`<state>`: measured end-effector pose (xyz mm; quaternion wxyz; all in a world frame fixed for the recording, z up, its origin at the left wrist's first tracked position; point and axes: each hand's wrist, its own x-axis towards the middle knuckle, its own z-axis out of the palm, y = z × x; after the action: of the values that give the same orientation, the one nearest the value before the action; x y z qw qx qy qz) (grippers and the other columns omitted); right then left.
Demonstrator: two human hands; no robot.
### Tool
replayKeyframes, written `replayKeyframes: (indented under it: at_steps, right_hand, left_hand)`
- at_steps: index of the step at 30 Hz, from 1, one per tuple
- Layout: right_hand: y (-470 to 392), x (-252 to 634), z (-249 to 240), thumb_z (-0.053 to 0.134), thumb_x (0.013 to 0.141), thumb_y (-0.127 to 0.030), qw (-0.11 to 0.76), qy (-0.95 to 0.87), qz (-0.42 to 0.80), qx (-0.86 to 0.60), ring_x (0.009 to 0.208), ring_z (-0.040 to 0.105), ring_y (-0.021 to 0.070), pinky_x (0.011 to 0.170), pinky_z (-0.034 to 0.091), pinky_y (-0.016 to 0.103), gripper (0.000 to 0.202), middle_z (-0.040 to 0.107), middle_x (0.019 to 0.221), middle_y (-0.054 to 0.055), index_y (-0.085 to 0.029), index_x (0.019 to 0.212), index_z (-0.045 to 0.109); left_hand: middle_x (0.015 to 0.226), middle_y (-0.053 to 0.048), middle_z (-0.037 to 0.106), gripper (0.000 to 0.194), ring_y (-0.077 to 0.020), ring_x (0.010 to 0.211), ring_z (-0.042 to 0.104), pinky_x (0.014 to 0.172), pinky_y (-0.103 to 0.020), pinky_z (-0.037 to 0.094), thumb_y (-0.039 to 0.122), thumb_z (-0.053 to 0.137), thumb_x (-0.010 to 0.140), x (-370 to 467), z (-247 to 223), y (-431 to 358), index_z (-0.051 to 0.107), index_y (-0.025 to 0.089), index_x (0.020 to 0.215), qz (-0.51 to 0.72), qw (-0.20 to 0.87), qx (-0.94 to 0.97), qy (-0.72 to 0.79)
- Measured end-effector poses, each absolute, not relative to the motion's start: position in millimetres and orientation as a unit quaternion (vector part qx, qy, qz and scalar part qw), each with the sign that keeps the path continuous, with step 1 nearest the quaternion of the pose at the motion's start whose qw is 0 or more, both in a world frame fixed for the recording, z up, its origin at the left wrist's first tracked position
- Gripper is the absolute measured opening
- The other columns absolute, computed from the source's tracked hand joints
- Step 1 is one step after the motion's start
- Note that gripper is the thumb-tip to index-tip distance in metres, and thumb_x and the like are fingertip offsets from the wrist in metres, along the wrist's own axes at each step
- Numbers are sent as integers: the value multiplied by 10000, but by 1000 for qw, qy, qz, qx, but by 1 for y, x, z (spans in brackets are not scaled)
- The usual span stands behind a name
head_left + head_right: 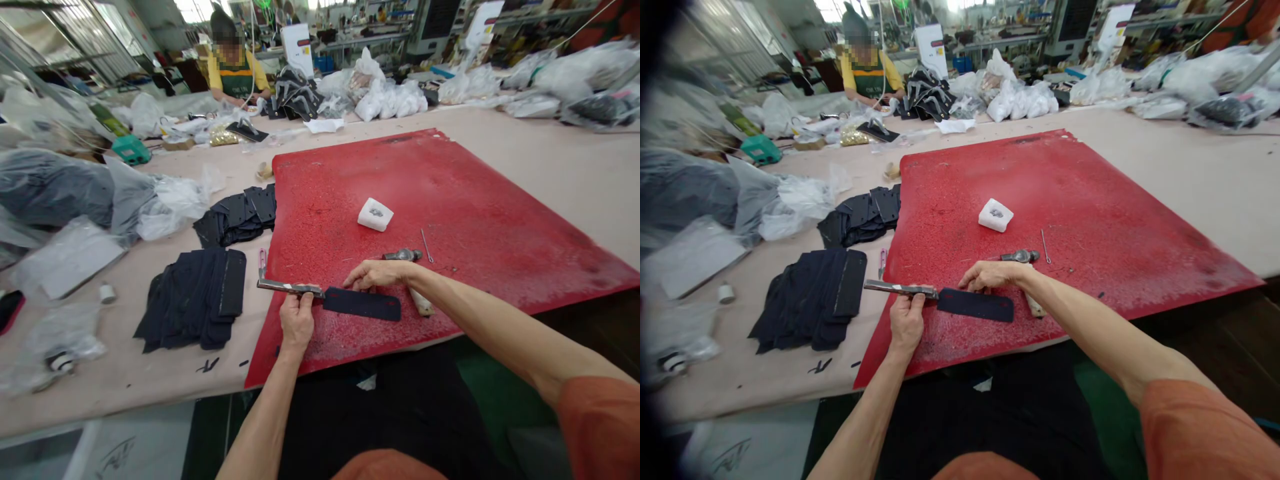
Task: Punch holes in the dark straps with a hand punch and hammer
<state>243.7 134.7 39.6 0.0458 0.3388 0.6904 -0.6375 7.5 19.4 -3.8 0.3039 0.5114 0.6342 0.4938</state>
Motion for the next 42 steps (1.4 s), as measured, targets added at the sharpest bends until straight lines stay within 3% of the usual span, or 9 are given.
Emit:
replayKeyframes:
  at_steps: [12,15,18,21,26,30,34,37,42]
  right_hand:
    - [133,245,37,652,675,-221,36,684,-629,369,795,633,152,648,467,217,513,724,961,33,-173,1185,666]
    - [124,240,45,674,628,-187,52,713,-600,360,745,605,137,640,447,211,423,705,863,0,-168,1049,708]
    - [119,230,58,606,635,-158,75,766,-536,347,639,550,118,576,408,205,243,658,736,-12,-145,853,711]
    - [140,217,69,524,687,-177,76,823,-450,337,583,515,117,525,374,208,201,628,690,-3,-137,817,672]
    - [209,153,103,517,665,-149,53,911,-285,292,624,515,133,580,361,228,132,607,661,1,-160,712,639]
    - [256,77,146,475,762,-134,-20,950,-145,275,765,563,180,750,384,291,230,664,810,63,-173,827,692]
    - [282,16,169,428,834,-97,-111,954,-35,277,1178,484,276,1016,262,419,375,613,1235,135,-197,1096,677]
    - [280,-7,149,441,846,-108,-141,939,2,315,1230,460,310,1025,263,465,419,551,1338,164,-190,1213,624]
    - [244,-7,70,483,859,-191,-77,937,-33,340,980,623,255,851,419,362,280,696,1076,128,-199,1022,711]
  left_hand:
    - [940,-77,742,267,-227,919,683,918,-355,499,352,545,878,9,-3,21,699,149,956,500,310,500,635]
    - [935,-79,740,254,-223,915,676,919,-357,493,334,535,877,9,3,17,698,149,939,508,320,490,632]
    - [909,-83,735,248,-219,879,672,864,-341,505,321,520,882,8,7,8,694,147,909,523,347,470,620]
    - [878,-80,728,241,-205,818,661,794,-308,506,311,513,884,8,5,5,689,146,903,531,369,446,618]
    - [787,-69,701,201,-188,739,631,725,-277,481,250,497,857,11,5,6,664,147,813,560,372,408,617]
    - [793,-71,694,182,-193,760,624,749,-284,472,237,506,842,11,9,2,660,149,801,566,378,395,617]
    - [798,-58,684,166,-192,777,616,766,-286,478,254,527,846,10,3,3,656,160,803,561,401,389,611]
    - [805,-57,677,137,-194,793,611,781,-289,477,237,544,829,10,-2,4,657,164,802,557,402,383,617]
    - [767,-49,665,117,-184,753,604,759,-280,467,185,542,810,11,4,2,650,160,775,546,427,372,618]
